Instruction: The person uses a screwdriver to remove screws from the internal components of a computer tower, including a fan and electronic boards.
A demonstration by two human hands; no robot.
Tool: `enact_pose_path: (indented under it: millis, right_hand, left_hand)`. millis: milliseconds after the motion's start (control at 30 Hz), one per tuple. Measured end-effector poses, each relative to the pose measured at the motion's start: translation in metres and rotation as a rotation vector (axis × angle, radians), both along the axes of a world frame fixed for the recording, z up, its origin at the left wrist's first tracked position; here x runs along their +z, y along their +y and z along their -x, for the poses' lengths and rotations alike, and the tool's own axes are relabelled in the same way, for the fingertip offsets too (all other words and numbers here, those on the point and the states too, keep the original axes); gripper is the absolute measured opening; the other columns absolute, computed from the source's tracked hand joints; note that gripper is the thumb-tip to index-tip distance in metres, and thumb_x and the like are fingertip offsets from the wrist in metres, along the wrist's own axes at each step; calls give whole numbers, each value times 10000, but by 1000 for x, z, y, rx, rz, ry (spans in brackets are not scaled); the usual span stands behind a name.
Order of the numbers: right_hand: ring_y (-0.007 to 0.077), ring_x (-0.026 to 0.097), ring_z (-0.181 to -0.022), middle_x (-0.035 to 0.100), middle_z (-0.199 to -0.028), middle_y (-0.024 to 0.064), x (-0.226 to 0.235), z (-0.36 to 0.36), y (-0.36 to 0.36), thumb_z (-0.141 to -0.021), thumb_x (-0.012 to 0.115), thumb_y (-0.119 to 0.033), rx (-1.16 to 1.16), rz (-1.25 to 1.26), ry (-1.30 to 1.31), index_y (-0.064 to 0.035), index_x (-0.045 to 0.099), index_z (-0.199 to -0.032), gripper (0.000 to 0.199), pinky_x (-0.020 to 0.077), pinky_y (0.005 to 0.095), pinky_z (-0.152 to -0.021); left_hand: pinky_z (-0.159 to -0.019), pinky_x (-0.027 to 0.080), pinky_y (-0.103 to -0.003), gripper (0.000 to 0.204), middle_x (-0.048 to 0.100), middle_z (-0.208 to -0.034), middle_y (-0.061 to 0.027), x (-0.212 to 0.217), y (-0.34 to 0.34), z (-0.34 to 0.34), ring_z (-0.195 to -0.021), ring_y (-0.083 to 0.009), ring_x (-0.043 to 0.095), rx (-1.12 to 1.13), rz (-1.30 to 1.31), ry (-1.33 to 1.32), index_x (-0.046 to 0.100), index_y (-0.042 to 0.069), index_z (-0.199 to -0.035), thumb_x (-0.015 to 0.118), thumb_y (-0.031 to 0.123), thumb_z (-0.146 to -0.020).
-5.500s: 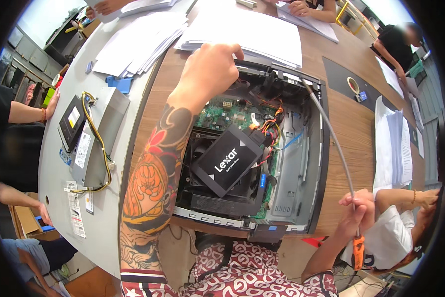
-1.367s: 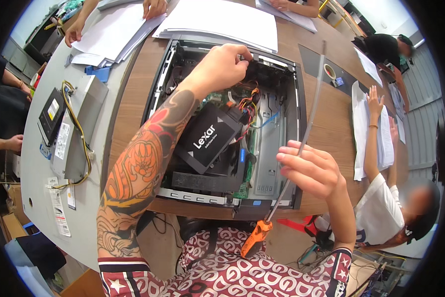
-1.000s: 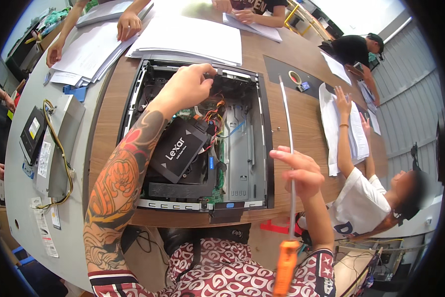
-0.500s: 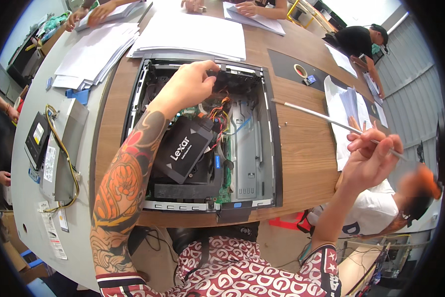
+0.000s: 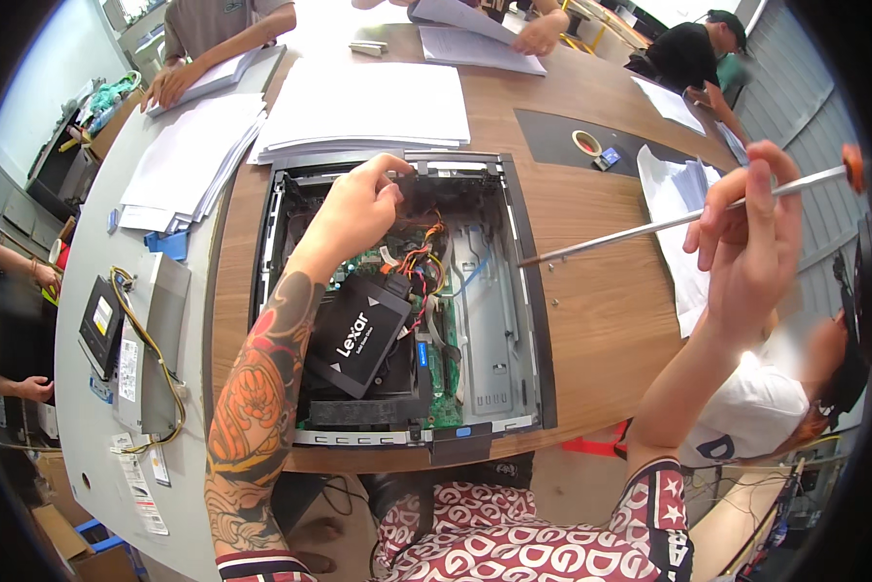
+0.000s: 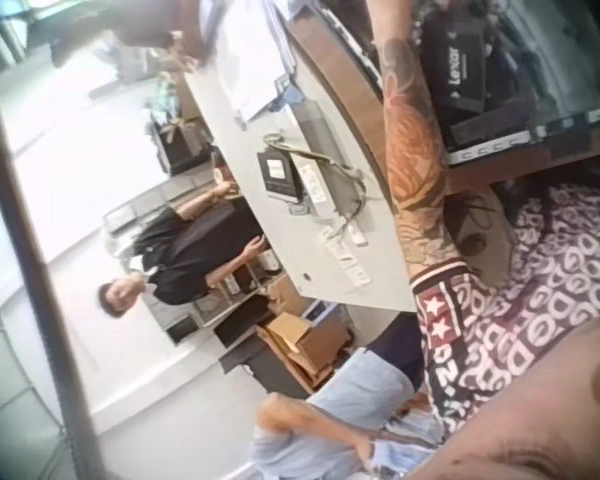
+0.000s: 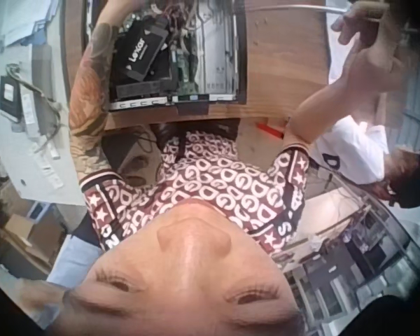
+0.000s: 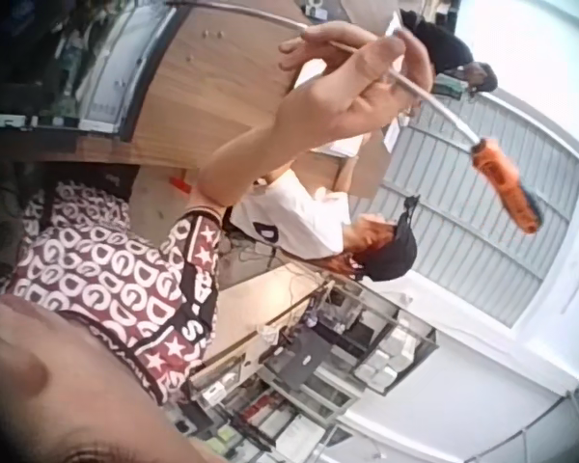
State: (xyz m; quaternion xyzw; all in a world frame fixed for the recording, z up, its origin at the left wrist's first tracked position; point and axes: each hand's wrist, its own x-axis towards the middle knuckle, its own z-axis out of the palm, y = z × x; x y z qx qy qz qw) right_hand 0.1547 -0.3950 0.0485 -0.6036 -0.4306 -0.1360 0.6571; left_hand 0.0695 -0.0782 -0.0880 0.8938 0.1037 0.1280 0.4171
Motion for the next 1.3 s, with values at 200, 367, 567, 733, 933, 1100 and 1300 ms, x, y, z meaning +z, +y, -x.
enact_pose_path:
  millis: [200,367,567,733,933,1100,1300]
  right_hand:
    - [77,451,-379,587,-601,78,14,2,18,-1027,487,-252,-47,91,29,5,559,-1184,309,298,190,-357]
    - [59,409,-386,552,-621,51,6,-13,35,-1038,464,-246,-46,87,5,-1,526,-1234,320,332,174,-379]
    - [72,455,-409,595,-644,73,-7,-37,48,-1044,458,-246,22,116,53,-3,523,-1206,299,319,178,-383]
    - [92,497,-435,604,-645,89,-19,-25,77,-1045,465,-240,128,52,190,-5,502,-1147,259,359,180,-403]
    - [62,515,-486,624,-667,54,-50,-39,120,-1012,536,-149,272,86,215,-28,532,-1029,122,357,194,-431]
    - [70,517,-500,617,-657,36,-70,-41,138,-1004,542,-137,288,175,167,-35,536,-1002,103,382,230,-457]
    - [85,523,-512,611,-650,38,-75,-36,143,-1003,534,-124,290,244,114,-37,533,-995,88,396,250,-481]
  left_hand:
    - [-625,494,-240,273,617,-912,-49,2,-2,-6,-696,-85,591,-14,143,51,605,60,-1199,511,59,-943]
    - [-639,501,-250,279,627,-879,-49,5,2,0,-699,-90,589,20,91,33,614,55,-1187,488,43,-938]
    - [-759,510,-381,262,660,-863,-185,5,2,-1,-816,-309,658,-29,-304,-80,667,-31,-975,449,-48,-832]
    - [-805,498,-431,319,659,-919,-168,9,-11,3,-895,-376,628,28,-450,53,691,2,-991,492,-31,-744]
    - [-838,500,-430,293,670,-951,-155,20,-8,4,-934,-368,630,12,-417,178,705,13,-986,482,-11,-798]
    - [-827,522,-395,306,691,-927,-193,23,-2,4,-888,-344,671,10,-296,77,694,-41,-962,457,-72,-769]
    - [-780,527,-353,312,690,-878,-174,29,5,8,-823,-284,681,39,-244,-47,697,-41,-952,444,-78,-774]
